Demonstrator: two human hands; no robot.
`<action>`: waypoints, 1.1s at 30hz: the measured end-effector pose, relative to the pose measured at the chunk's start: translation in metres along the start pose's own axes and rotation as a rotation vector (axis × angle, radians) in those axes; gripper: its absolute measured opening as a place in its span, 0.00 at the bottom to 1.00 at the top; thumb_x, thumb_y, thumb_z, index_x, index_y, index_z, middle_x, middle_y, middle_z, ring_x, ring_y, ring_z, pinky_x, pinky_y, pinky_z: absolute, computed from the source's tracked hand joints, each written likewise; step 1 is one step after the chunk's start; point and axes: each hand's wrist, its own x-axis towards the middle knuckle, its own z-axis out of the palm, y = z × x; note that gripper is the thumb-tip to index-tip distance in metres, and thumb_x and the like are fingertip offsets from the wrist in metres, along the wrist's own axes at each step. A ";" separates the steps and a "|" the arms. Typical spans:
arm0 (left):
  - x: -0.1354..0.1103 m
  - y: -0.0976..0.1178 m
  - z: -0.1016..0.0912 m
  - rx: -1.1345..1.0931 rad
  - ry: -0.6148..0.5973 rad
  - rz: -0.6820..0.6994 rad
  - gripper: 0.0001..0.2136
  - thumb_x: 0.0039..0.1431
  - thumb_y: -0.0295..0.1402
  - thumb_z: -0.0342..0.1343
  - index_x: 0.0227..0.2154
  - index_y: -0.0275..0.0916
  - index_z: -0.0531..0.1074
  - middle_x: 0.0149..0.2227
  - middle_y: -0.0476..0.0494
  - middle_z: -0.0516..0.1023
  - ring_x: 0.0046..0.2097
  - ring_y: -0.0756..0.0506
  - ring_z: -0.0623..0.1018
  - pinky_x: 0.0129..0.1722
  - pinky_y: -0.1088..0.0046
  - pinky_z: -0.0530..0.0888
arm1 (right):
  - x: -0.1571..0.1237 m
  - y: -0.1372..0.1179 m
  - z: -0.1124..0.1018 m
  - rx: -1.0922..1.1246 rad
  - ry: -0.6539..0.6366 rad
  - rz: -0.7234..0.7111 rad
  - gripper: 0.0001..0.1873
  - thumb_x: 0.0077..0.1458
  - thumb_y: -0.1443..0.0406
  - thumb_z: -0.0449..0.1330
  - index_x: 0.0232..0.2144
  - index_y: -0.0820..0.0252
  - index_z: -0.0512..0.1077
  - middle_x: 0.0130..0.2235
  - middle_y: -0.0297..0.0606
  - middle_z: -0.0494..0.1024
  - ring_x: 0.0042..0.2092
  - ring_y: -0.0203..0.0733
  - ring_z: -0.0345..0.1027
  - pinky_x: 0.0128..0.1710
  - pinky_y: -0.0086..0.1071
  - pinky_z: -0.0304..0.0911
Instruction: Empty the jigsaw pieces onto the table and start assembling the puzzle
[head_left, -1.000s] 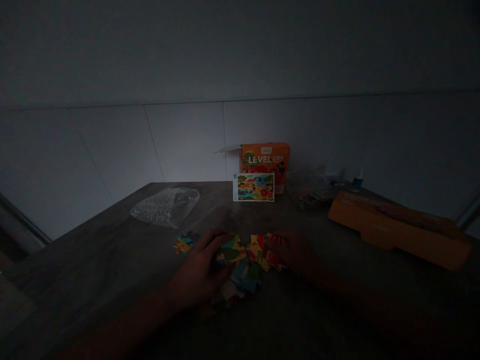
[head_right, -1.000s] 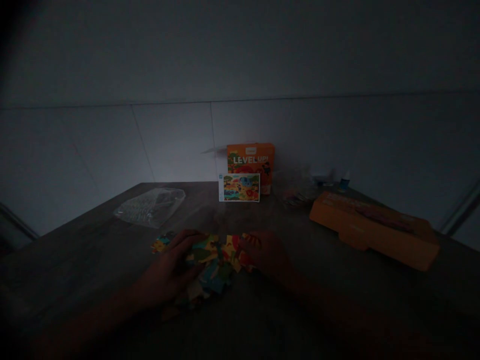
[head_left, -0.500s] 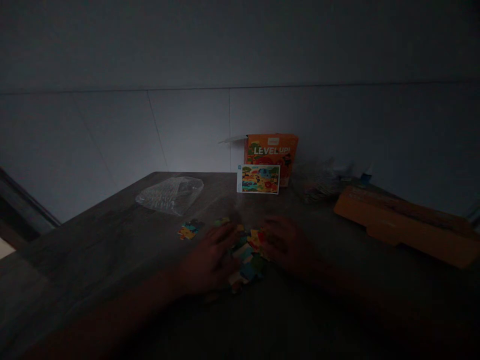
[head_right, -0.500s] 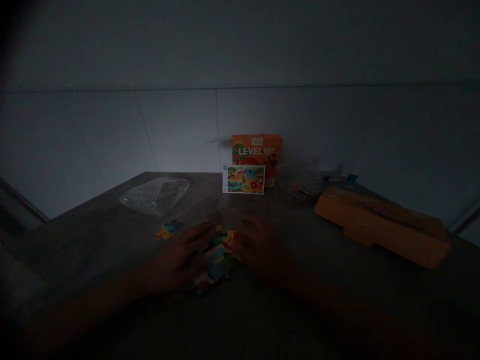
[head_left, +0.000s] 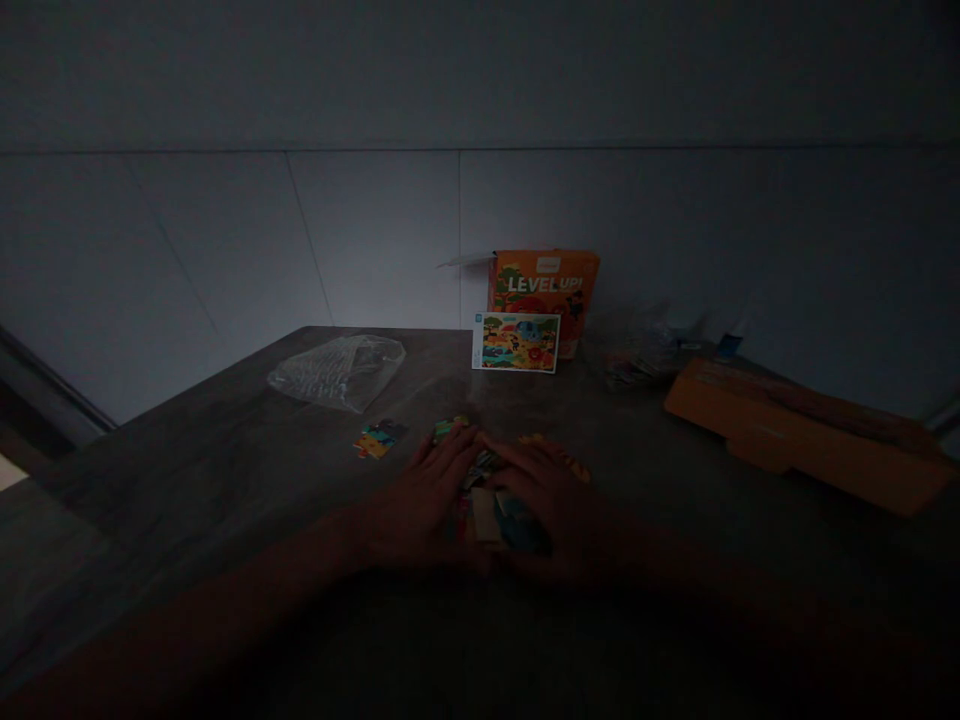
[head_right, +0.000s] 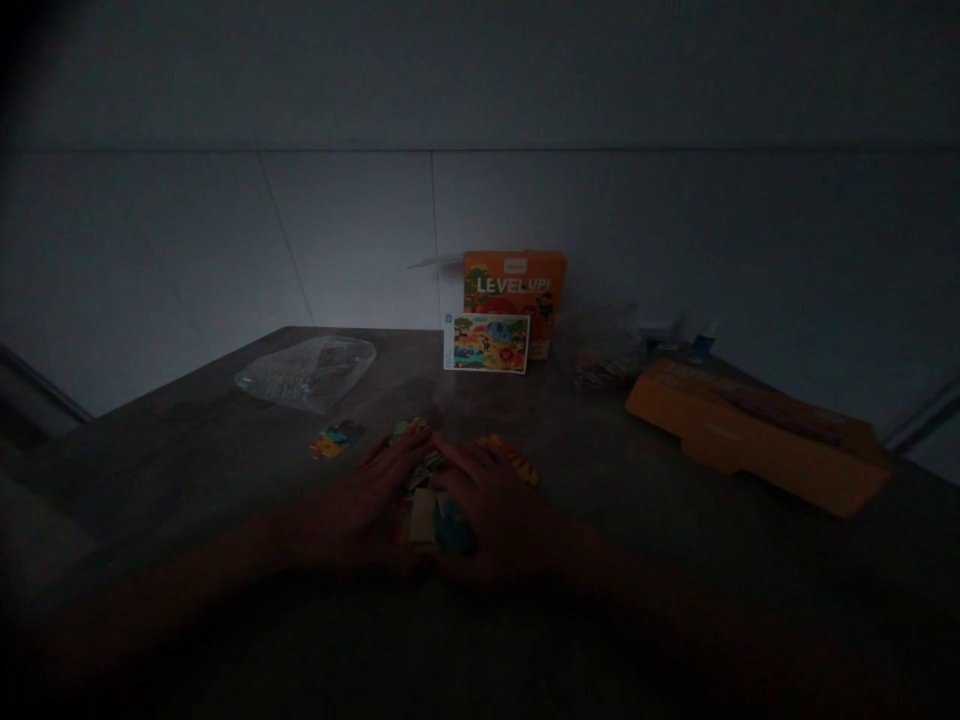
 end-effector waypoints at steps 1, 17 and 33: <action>0.000 0.000 0.000 0.031 -0.011 -0.015 0.54 0.53 0.63 0.51 0.69 0.32 0.33 0.70 0.26 0.34 0.70 0.30 0.37 0.65 0.42 0.41 | -0.001 0.001 0.000 0.001 0.012 0.009 0.33 0.51 0.50 0.62 0.53 0.65 0.69 0.66 0.58 0.56 0.66 0.60 0.50 0.63 0.57 0.44; -0.003 -0.010 -0.001 0.161 -0.025 -0.127 0.39 0.64 0.58 0.37 0.69 0.39 0.37 0.71 0.32 0.34 0.70 0.33 0.38 0.65 0.43 0.42 | -0.006 0.008 -0.003 0.145 0.041 -0.202 0.29 0.51 0.68 0.58 0.57 0.55 0.69 0.61 0.41 0.68 0.64 0.50 0.56 0.64 0.51 0.49; 0.000 -0.009 0.001 0.042 0.075 -0.083 0.31 0.68 0.43 0.42 0.67 0.29 0.46 0.70 0.30 0.40 0.71 0.36 0.44 0.67 0.53 0.50 | -0.003 0.005 0.008 -0.049 0.100 0.012 0.25 0.63 0.57 0.53 0.58 0.60 0.67 0.60 0.46 0.69 0.63 0.54 0.57 0.65 0.56 0.43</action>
